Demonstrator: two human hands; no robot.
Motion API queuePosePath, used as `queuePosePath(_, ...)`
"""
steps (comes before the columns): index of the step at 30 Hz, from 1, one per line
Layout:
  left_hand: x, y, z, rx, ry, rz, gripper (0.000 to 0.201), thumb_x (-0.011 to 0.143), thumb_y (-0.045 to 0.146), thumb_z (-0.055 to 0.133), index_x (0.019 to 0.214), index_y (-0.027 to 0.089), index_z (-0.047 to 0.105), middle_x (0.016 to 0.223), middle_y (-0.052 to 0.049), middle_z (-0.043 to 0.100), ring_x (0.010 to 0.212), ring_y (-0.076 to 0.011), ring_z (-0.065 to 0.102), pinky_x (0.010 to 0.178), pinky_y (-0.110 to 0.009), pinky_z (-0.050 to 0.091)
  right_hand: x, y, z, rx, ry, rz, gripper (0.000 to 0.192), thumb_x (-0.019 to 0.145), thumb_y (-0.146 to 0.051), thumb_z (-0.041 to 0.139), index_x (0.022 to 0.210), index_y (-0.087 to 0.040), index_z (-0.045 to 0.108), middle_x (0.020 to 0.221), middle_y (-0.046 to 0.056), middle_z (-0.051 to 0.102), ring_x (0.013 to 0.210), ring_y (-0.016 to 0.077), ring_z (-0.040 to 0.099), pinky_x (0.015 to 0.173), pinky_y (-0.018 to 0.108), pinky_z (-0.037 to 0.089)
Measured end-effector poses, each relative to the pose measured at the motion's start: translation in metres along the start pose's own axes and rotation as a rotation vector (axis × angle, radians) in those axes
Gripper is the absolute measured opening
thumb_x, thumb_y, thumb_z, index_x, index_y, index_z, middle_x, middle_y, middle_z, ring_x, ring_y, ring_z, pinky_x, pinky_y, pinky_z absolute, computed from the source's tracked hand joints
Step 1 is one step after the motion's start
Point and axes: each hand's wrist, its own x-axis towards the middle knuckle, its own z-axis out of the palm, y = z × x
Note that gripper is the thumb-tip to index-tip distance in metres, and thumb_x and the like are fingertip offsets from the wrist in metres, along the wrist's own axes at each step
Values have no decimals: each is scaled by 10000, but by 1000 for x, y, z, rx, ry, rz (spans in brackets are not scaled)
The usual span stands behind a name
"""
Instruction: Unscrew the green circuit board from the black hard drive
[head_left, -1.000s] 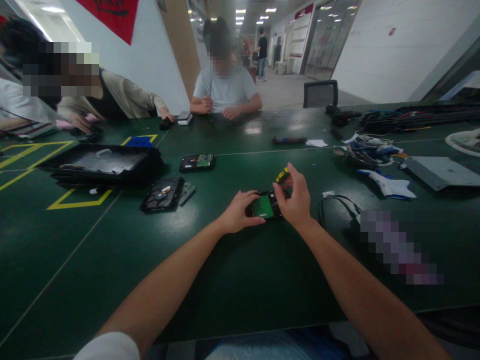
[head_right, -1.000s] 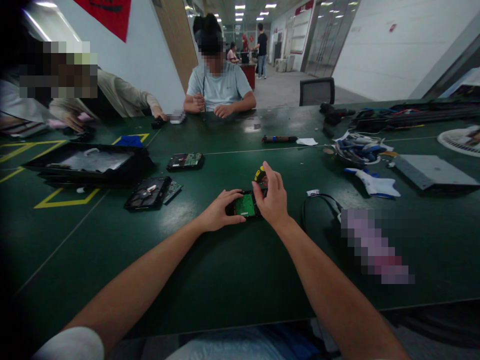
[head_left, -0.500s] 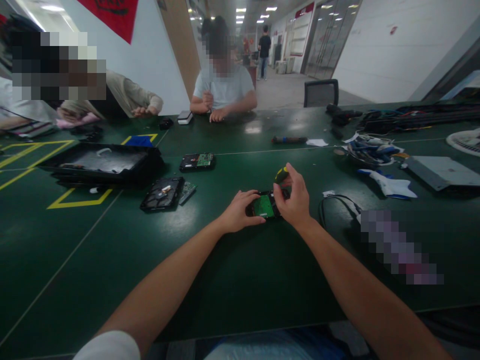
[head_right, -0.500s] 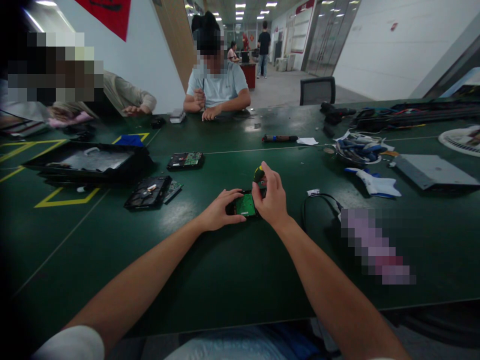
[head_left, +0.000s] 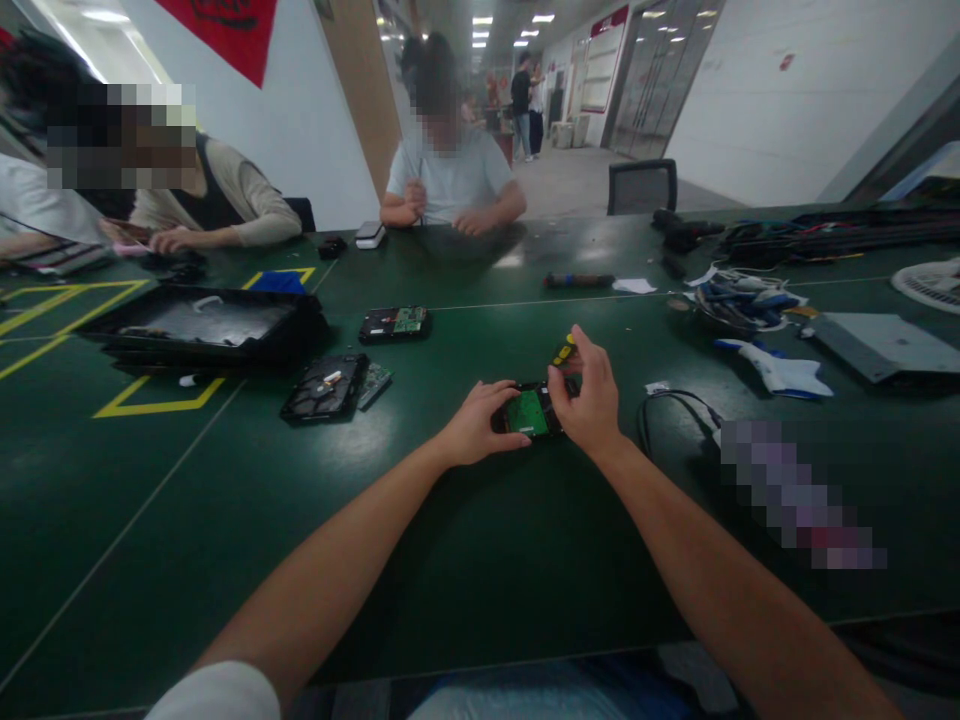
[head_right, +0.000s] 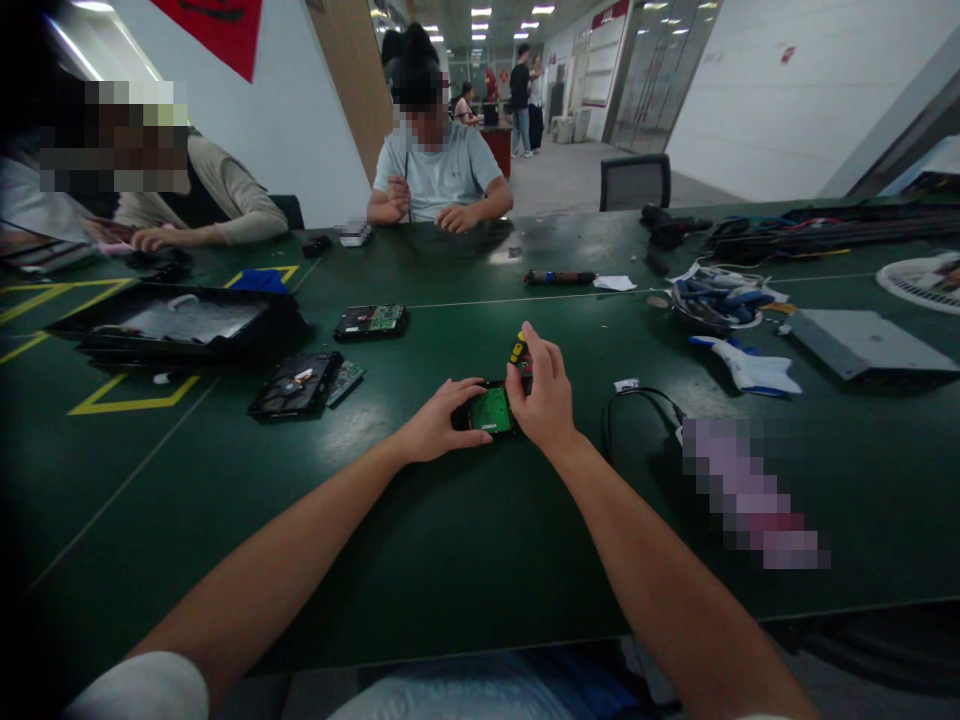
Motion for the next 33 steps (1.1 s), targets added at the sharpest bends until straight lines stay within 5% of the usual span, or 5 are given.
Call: queuePosePath(33, -1, 2, -3, 6, -5, -2, 832, 781, 649, 763, 1462, 240, 517, 1594, -141, 458, 1489, -364, 416, 1281, -629, 167, 1, -5, -2, 18, -7, 5, 672, 978, -275, 589, 1591, -295, 314, 1291, 121, 596, 974, 236, 658, 898, 479, 632)
